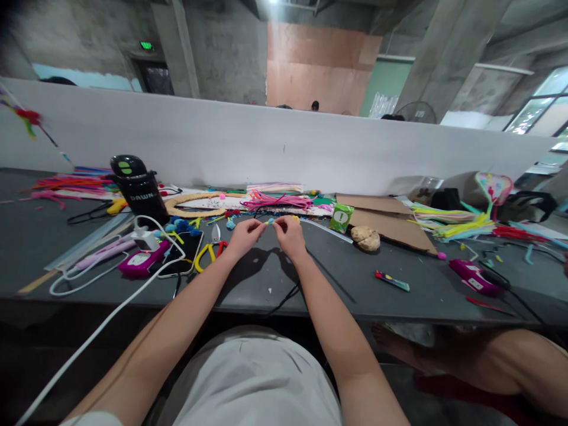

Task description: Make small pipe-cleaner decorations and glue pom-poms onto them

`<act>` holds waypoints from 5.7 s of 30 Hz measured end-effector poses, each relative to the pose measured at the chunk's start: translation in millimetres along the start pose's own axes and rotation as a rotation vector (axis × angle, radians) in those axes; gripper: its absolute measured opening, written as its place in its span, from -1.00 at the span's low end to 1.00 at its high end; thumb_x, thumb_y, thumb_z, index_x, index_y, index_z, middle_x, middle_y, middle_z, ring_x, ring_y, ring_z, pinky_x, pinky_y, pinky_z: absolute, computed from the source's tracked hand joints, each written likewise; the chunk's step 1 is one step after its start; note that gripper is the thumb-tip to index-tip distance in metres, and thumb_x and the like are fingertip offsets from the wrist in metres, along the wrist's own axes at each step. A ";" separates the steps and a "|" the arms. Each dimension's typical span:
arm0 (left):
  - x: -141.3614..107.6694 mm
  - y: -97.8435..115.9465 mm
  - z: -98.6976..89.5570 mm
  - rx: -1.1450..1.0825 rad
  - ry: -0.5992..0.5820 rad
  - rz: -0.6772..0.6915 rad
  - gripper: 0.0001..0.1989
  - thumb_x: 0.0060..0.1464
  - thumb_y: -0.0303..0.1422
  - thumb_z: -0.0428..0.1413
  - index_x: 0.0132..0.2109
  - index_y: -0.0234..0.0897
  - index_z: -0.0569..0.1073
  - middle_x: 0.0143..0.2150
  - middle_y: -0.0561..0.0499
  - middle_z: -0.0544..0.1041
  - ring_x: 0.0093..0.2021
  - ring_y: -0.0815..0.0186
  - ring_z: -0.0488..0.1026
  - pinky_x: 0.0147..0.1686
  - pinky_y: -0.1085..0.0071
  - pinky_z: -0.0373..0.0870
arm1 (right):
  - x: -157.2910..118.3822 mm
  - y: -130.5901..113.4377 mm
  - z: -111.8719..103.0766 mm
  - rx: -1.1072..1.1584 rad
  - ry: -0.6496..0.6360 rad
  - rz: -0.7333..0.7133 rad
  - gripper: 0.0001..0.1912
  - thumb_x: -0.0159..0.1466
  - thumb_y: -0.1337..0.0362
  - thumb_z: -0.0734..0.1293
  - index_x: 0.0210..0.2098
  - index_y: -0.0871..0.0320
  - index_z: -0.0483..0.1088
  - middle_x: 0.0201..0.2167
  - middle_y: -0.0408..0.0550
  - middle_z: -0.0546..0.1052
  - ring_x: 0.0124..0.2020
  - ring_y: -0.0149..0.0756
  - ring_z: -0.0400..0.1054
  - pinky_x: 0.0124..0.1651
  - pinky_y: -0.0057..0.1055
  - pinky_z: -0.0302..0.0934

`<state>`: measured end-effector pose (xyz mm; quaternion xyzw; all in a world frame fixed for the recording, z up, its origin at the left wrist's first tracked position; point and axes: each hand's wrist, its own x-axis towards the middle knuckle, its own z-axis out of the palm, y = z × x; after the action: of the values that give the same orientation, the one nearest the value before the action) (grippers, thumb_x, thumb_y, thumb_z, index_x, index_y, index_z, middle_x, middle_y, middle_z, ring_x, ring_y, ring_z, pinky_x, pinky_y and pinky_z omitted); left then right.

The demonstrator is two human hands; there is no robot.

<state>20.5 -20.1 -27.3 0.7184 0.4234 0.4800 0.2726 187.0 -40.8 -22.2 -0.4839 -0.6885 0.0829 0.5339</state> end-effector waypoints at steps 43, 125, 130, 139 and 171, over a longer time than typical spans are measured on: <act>-0.9 4.3 -1.6 -0.068 -0.034 -0.004 -0.67 0.05 -0.11 0.08 -0.42 -0.32 0.47 -0.57 0.06 0.40 -0.53 0.40 0.29 -0.49 0.48 0.21 | 2.1 7.2 -4.6 0.138 -0.046 0.138 -0.67 0.13 0.06 0.35 -0.24 0.17 0.50 -0.35 0.00 0.58 -0.34 -0.24 0.47 -0.19 -0.29 0.37; 8.6 -2.9 -14.7 -0.350 0.165 -0.277 -0.70 -0.05 -0.18 0.13 -0.56 -0.31 0.36 -0.68 0.12 0.25 -0.66 0.47 0.18 -0.64 0.52 0.09 | 2.4 10.9 -14.4 0.085 -0.271 0.285 -0.74 0.10 0.12 0.27 -0.41 0.20 0.44 -0.64 -0.17 0.37 -0.58 -0.38 0.25 -0.44 -0.46 0.15; 8.6 -3.5 -13.7 -0.353 0.171 -0.282 -0.69 -0.06 -0.17 0.14 -0.55 -0.32 0.37 -0.68 0.12 0.25 -0.65 0.46 0.18 -0.63 0.52 0.10 | 2.5 9.3 -15.6 0.074 -0.278 0.260 -0.77 0.10 0.14 0.26 -0.42 0.18 0.43 -0.62 -0.17 0.37 -0.55 -0.37 0.24 -0.43 -0.46 0.14; 7.6 1.0 -15.3 -0.352 0.166 -0.291 -0.70 -0.05 -0.20 0.14 -0.57 -0.31 0.36 -0.69 0.12 0.24 -0.66 0.46 0.17 -0.63 0.51 0.09 | 2.0 4.2 -17.3 0.040 -0.270 0.244 -0.79 0.11 0.15 0.25 -0.45 0.16 0.42 -0.62 -0.16 0.35 -0.53 -0.35 0.23 -0.41 -0.46 0.12; 8.4 -3.7 -14.2 -0.297 0.166 -0.254 -0.70 -0.05 -0.20 0.12 -0.58 -0.30 0.35 -0.70 0.12 0.24 -0.65 0.46 0.16 -0.62 0.52 0.08 | 3.0 12.2 -17.3 -0.082 -0.219 0.194 -0.76 0.14 0.13 0.24 -0.41 0.15 0.44 -0.49 -0.11 0.46 -0.41 -0.29 0.31 -0.27 -0.41 0.17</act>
<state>7.6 -11.2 -20.8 0.5692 0.4563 0.5565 0.3977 208.2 -39.2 -20.7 -0.5577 -0.6952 0.1583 0.4250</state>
